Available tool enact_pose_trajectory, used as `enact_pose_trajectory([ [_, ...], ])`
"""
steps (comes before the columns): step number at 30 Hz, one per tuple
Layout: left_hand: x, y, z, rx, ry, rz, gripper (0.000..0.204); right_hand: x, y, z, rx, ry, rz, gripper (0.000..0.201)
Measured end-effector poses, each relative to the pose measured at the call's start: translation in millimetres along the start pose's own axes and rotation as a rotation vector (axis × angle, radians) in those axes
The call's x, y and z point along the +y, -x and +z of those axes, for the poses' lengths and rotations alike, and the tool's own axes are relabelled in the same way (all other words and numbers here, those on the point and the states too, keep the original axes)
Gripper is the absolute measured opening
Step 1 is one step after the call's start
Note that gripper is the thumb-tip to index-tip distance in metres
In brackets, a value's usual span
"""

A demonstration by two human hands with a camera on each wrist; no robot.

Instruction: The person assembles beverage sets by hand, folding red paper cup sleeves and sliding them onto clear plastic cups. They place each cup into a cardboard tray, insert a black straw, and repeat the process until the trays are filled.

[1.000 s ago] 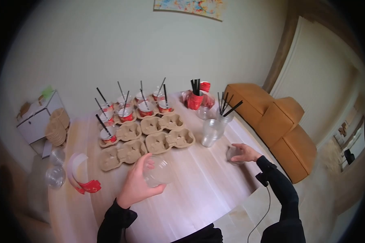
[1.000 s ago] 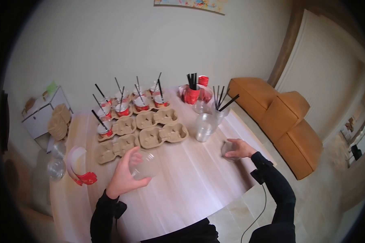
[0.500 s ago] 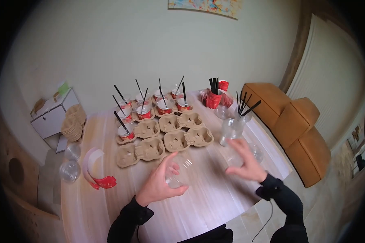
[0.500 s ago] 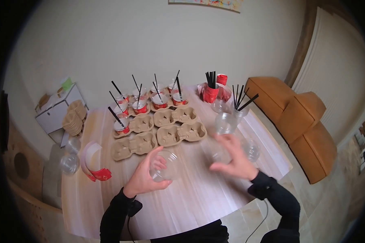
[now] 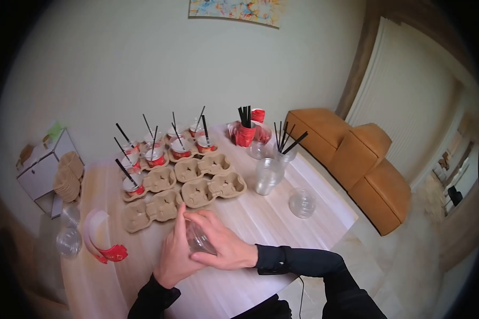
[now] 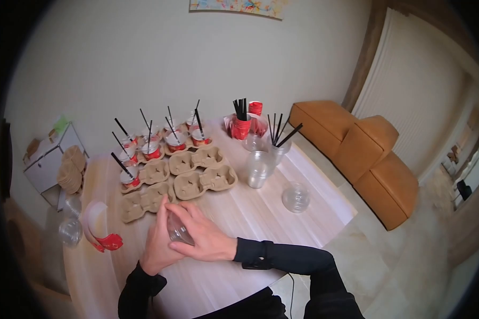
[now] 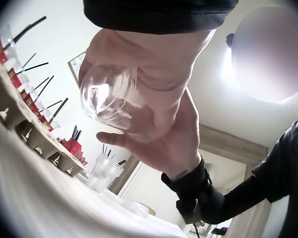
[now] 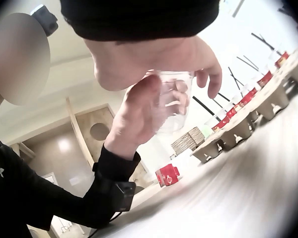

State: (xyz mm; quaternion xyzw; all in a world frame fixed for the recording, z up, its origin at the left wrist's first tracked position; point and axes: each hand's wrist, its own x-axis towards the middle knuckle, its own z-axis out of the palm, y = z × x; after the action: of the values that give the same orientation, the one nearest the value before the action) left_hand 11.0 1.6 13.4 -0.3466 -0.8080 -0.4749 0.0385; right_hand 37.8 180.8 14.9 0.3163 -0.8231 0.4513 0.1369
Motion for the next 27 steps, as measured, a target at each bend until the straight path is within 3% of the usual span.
enact_pose_trajectory([
  [2, 2, 0, 5, 0.060, -0.072, 0.066, 0.121, 0, -1, 6, 0.046, 0.041, 0.015, 0.089],
  [4, -1, 3, 12, 0.193, -0.296, 0.113, 0.113, -5, -4, 6, -0.005, -0.045, 0.209, 0.090],
  [8, -4, -2, 9, 0.191, -0.384, 0.301, 0.104, -11, -8, -17, -0.111, -0.054, 0.224, 0.091],
  [10, -1, 1, 6, 0.207, -0.236, 0.223, 0.096, 12, -5, -30, 0.069, 0.275, -0.077, 0.092],
  [12, 3, 1, -1, 0.231, -0.180, 0.142, 0.096, 32, -13, -68, 0.305, 0.133, -0.009, 0.079],
  [15, 3, -3, -7, 0.251, -0.078, 0.043, 0.099, 87, -31, -152, 0.766, 0.175, 0.011, 0.052],
  [17, 2, -3, -9, 0.248, -0.035, 0.027, 0.101, 162, -24, -213, 1.081, 0.272, 0.100, 0.049],
  [19, 2, -2, -8, 0.178, 0.029, -0.018, 0.101, 194, -15, -255, 1.254, 0.152, 0.394, 0.056],
  [21, 1, -2, -7, 0.180, -0.014, 0.025, 0.099, 247, 2, -290, 1.280, 0.152, 0.700, 0.067],
  [22, 1, -3, -6, 0.176, -0.054, 0.066, 0.098, 224, 3, -294, 1.155, -0.054, 0.922, 0.054],
  [24, 3, -4, -7, 0.140, -0.062, 0.049, 0.099, 260, 13, -310, 1.162, -0.297, 1.002, 0.035],
  [27, 2, -5, -11, 0.082, -0.068, 0.022, 0.099, 273, 20, -307, 1.180, -0.125, 0.922, 0.023],
])
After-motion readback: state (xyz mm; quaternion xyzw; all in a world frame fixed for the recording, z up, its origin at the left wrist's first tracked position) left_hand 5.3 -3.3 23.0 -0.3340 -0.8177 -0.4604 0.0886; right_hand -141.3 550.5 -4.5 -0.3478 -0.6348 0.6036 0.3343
